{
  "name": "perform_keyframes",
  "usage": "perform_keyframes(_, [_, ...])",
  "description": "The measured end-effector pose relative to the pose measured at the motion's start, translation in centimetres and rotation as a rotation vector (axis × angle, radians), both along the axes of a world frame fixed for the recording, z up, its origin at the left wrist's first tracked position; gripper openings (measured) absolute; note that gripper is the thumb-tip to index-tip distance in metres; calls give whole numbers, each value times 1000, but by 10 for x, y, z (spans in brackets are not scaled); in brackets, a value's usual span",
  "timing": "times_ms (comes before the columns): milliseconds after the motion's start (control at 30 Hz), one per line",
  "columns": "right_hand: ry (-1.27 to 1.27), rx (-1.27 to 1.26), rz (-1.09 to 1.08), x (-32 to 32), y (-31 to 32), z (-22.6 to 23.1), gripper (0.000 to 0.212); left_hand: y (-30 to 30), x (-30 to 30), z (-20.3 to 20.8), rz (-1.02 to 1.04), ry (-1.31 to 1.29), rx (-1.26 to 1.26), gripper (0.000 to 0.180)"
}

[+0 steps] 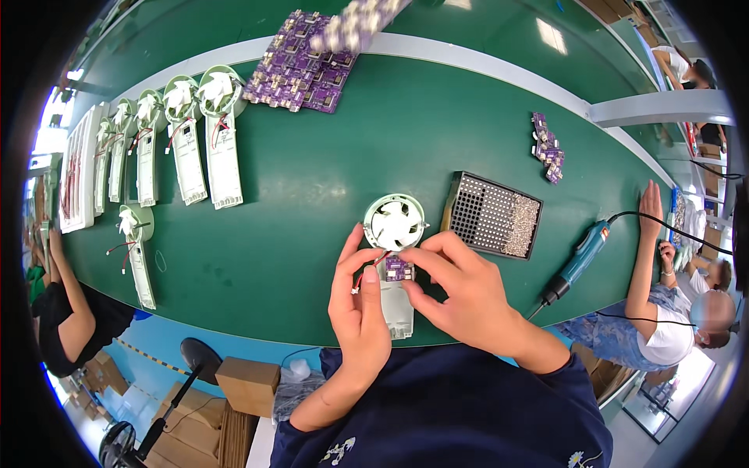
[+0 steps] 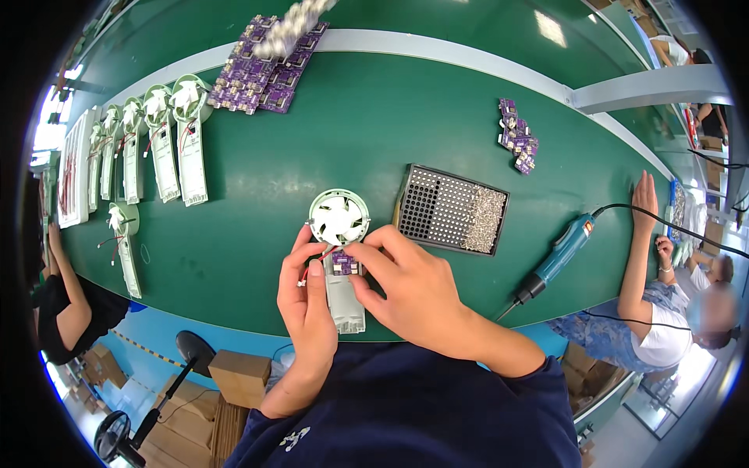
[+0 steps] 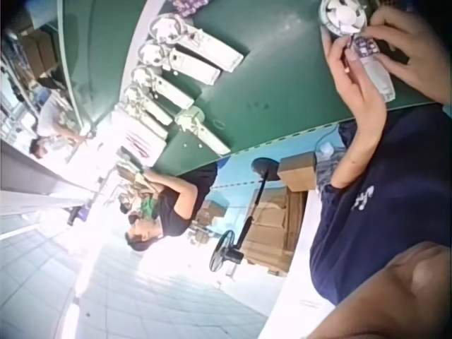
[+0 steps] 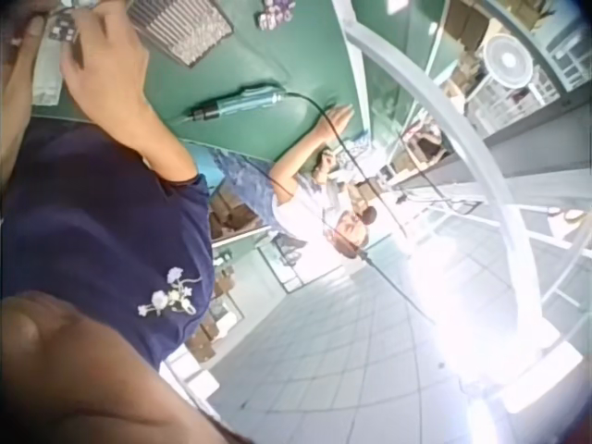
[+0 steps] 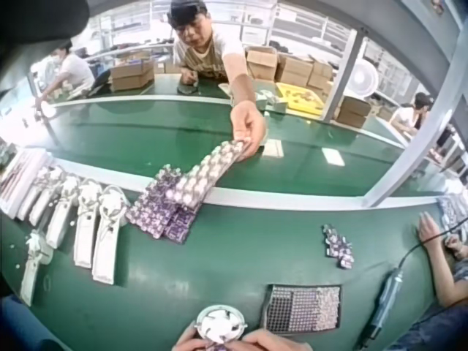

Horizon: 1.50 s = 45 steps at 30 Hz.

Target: Assembling internal components and circuit boards into handheld fan housings on a production line.

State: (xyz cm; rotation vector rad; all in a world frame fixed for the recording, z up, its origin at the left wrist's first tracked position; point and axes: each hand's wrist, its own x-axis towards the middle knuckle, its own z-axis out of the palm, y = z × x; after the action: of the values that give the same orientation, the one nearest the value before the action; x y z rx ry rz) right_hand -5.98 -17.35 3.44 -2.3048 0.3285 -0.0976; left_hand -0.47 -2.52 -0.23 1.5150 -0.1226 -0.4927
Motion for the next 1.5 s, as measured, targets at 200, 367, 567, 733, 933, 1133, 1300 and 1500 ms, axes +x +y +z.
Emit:
perform_keyframes(200, [-6,-77,27,2,0,2,36,1,0,1,-17,-20,36,26])
perform_keyframes(367, [22,-88,39,3,-2,3,34,-2,0,1,-5,-21,12,26])
perform_keyframes(567, [-4,-166,57,4,1,5,35,-1,-2,-2,-2,5,-55,25])
perform_keyframes(733, [-3,-127,67,2,-4,1,34,-1,-3,-5,-20,-26,-101,31])
perform_keyframes(933, [-38,-97,75,3,-8,-2,32,-1,-3,-4,-28,12,-147,37])
perform_keyframes(1133, [-46,-72,96,0,-9,-5,28,-9,-5,-1,10,50,-144,43])
perform_keyframes(1300, [-24,-64,120,3,-9,-1,26,-10,-1,4,36,42,-127,48])
perform_keyframes(1500, [-160,-57,105,7,-6,-3,28,-9,-2,5,84,83,-185,55])
